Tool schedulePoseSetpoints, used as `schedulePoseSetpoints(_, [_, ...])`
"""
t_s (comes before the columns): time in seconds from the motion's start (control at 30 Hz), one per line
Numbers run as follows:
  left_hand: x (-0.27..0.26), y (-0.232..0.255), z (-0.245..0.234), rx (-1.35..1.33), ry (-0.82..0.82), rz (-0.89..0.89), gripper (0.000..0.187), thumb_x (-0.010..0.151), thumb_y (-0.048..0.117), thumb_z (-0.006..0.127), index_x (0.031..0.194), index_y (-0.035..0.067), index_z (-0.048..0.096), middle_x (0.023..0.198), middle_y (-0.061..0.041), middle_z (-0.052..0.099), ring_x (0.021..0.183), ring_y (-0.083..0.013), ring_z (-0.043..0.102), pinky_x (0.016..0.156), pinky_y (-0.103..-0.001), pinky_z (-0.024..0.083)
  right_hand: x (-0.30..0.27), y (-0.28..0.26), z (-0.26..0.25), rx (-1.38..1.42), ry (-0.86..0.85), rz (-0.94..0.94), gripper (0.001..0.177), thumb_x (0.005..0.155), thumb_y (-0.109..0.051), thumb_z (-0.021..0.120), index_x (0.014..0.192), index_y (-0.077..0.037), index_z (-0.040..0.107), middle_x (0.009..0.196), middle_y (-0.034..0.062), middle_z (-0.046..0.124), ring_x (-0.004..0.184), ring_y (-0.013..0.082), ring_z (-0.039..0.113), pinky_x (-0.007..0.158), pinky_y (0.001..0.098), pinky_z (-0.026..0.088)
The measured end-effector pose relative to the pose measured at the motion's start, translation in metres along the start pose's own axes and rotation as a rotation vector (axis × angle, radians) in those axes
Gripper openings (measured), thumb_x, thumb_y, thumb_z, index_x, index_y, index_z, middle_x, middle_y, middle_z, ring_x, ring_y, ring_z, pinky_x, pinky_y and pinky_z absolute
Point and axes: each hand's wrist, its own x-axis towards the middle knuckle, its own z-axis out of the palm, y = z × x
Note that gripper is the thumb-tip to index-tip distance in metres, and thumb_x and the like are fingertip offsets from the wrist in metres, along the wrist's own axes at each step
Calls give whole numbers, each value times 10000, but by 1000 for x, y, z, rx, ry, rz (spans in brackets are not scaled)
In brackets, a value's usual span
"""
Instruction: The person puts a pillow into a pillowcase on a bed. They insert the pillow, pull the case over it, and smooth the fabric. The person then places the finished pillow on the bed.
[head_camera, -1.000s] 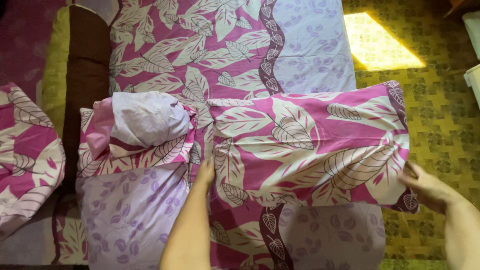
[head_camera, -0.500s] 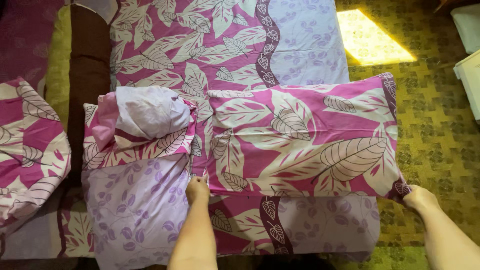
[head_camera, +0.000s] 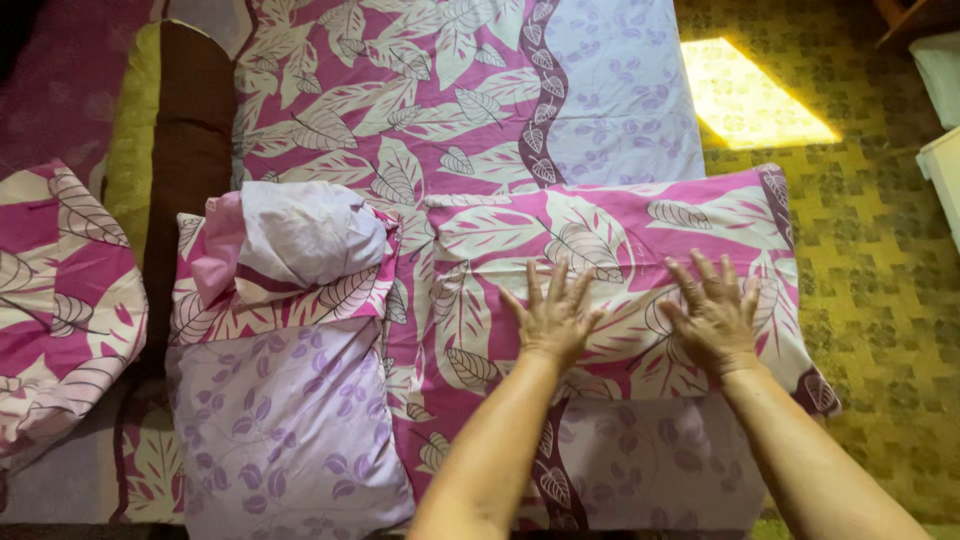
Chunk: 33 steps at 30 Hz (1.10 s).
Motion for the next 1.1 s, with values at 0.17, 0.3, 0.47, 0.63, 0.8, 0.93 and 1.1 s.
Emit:
schedulePoseSetpoints(0.17, [13,0,6,23,-155,-42,702,969,689,241,1606,494,21,1700,125,-180,1514,-372,-322,1086,-836,-149,3,1,49,-90,-105,109,705,908,-679,407,1550,-401,324,1683,-8,182,1567,336,79,1186,674,-29])
schedulePoseSetpoints(0.3, [22,-6,20,6,-89,-70,853,888,781,363,1624,456,79,1734,107,-135,1557,-319,-253,1139,-797,-112,1,22,69,-50,-118,128,762,864,-751,393,1537,-401,315,1674,-5,151,1545,323,56,1147,682,-36])
schedulePoseSetpoints(0.47, [8,-73,26,-115,441,-297,955,853,825,451,1581,243,241,1678,-44,177,1527,-351,123,1132,-760,4,-8,65,16,124,-140,518,887,883,-833,294,1637,-369,260,1686,85,256,1530,385,185,1148,779,-66])
schedulePoseSetpoints(0.63, [39,-112,-9,-518,692,-523,872,928,583,530,1595,38,393,1518,-178,502,1430,-341,448,1189,-566,363,40,75,-11,79,144,429,409,1091,-372,522,1263,-15,620,1222,276,560,1279,434,472,1099,621,390])
schedulePoseSetpoints(0.8, [64,-29,-8,-103,149,-210,676,1012,588,311,1599,288,163,1660,-5,116,1527,-343,45,1154,-728,49,109,-42,52,14,135,-387,459,944,-335,487,1342,-158,630,1367,152,624,1259,348,565,1068,638,291])
schedulePoseSetpoints(0.93, [75,-39,-32,68,-71,-201,602,1042,588,182,1616,429,91,1728,65,-40,1579,-322,-129,1153,-779,-42,152,25,26,-35,-288,184,626,937,-580,342,1490,-329,491,1628,-2,379,1507,278,348,1199,724,70])
schedulePoseSetpoints(1.1, [88,-120,-70,-265,42,-693,712,1012,619,357,1628,349,123,1725,42,54,1574,-327,46,1180,-738,1,162,138,-34,-277,-526,749,774,1005,-745,239,1452,-224,596,1643,115,368,1531,397,230,1138,758,-57])
